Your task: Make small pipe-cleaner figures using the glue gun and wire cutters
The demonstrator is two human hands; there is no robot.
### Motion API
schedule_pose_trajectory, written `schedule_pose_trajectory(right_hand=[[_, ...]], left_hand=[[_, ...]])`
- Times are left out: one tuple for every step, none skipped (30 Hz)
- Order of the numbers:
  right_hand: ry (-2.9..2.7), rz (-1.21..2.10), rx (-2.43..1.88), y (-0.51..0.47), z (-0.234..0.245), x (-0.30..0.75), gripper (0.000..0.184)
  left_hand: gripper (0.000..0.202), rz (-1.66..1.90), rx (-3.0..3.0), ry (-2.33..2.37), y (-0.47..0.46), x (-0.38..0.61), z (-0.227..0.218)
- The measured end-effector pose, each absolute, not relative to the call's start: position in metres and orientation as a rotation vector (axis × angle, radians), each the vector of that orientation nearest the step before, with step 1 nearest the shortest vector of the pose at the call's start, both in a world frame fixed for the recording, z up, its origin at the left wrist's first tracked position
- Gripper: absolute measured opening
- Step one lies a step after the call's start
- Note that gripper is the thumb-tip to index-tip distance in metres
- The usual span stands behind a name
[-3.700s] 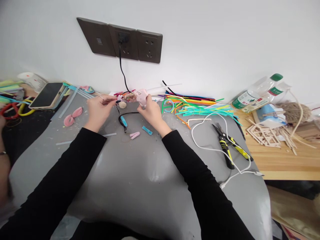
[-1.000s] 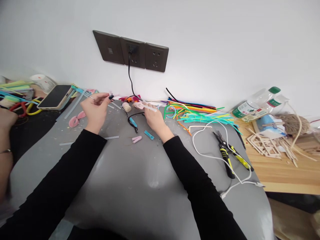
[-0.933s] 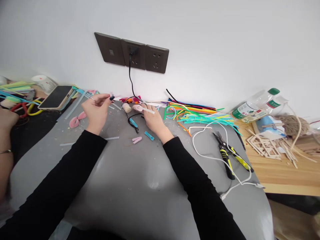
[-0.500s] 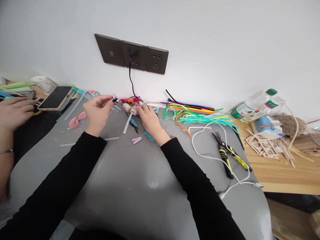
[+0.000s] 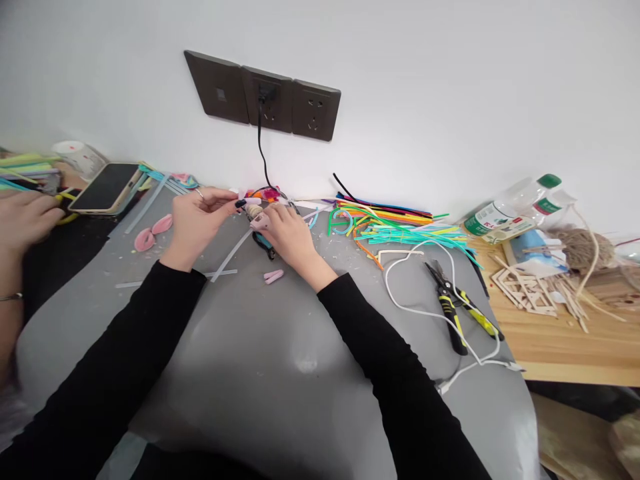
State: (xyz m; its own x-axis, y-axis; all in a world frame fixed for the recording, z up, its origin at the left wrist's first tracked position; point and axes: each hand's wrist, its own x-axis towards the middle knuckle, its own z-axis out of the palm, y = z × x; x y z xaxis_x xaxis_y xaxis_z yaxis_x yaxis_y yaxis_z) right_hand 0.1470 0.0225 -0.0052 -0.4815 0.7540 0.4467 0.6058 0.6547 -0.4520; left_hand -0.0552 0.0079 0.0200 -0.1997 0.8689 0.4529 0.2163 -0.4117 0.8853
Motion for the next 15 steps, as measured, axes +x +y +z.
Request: schedule_pose_trajectory(right_hand=[[-2.151, 0.403, -1.002, 0.027, -0.007, 0.150, 0.032], [-2.044, 0.517, -0.958, 0.031, -0.010, 0.153, 0.030], [-1.945, 0.641, -0.917, 0.036, -0.013, 0.156, 0.030], [-1.859, 0.758, -0.881, 0.041, -0.015, 0.159, 0.029], [-1.789, 0.862, -0.848, 0.045, -0.017, 0.162, 0.029], [-1.734, 0.950, -0.822, 0.049, -0.018, 0.163, 0.029], [-1.691, 1.016, -0.800, 0.051, -0.019, 0.164, 0.030], [-1.663, 1.061, -0.783, 0.052, -0.019, 0.165, 0.030], [-1.647, 1.089, -0.769, 0.052, -0.019, 0.164, 0.029], [-1.645, 1.101, -0.759, 0.052, -0.018, 0.164, 0.029], [-1.654, 1.103, -0.752, 0.051, -0.018, 0.164, 0.029], [-1.670, 1.100, -0.747, 0.050, -0.017, 0.163, 0.030], [-1.689, 1.093, -0.744, 0.048, -0.016, 0.163, 0.031], [-1.707, 1.083, -0.739, 0.048, -0.015, 0.162, 0.032], [-1.723, 1.070, -0.735, 0.047, -0.015, 0.162, 0.033]], left_hand=[[0.028, 1.671, 1.535, 1.254, 0.008, -0.053, 0.019], [0.029, 1.681, 1.523, 1.240, 0.009, -0.052, 0.017], [0.029, 1.688, 1.512, 1.236, 0.010, -0.050, 0.015], [0.029, 1.695, 1.504, 1.242, 0.011, -0.049, 0.013], [0.028, 1.696, 1.501, 1.254, 0.012, -0.048, 0.012], [0.027, 1.696, 1.502, 1.264, 0.012, -0.046, 0.010], [0.026, 1.698, 1.508, 1.264, 0.012, -0.045, 0.009], [0.024, 1.702, 1.520, 1.257, 0.012, -0.044, 0.007], [0.023, 1.705, 1.539, 1.247, 0.011, -0.043, 0.007], [0.021, 1.706, 1.564, 1.240, 0.010, -0.042, 0.007], [0.020, 1.704, 1.594, 1.241, 0.009, -0.041, 0.007], [0.018, 1.700, 1.628, 1.251, 0.008, -0.041, 0.007], [0.016, 1.694, 1.667, 1.266, 0.007, -0.041, 0.008], [0.015, 1.693, 1.710, 1.278, 0.006, -0.041, 0.009], [0.013, 1.692, 1.758, 1.286, 0.005, -0.041, 0.010]])
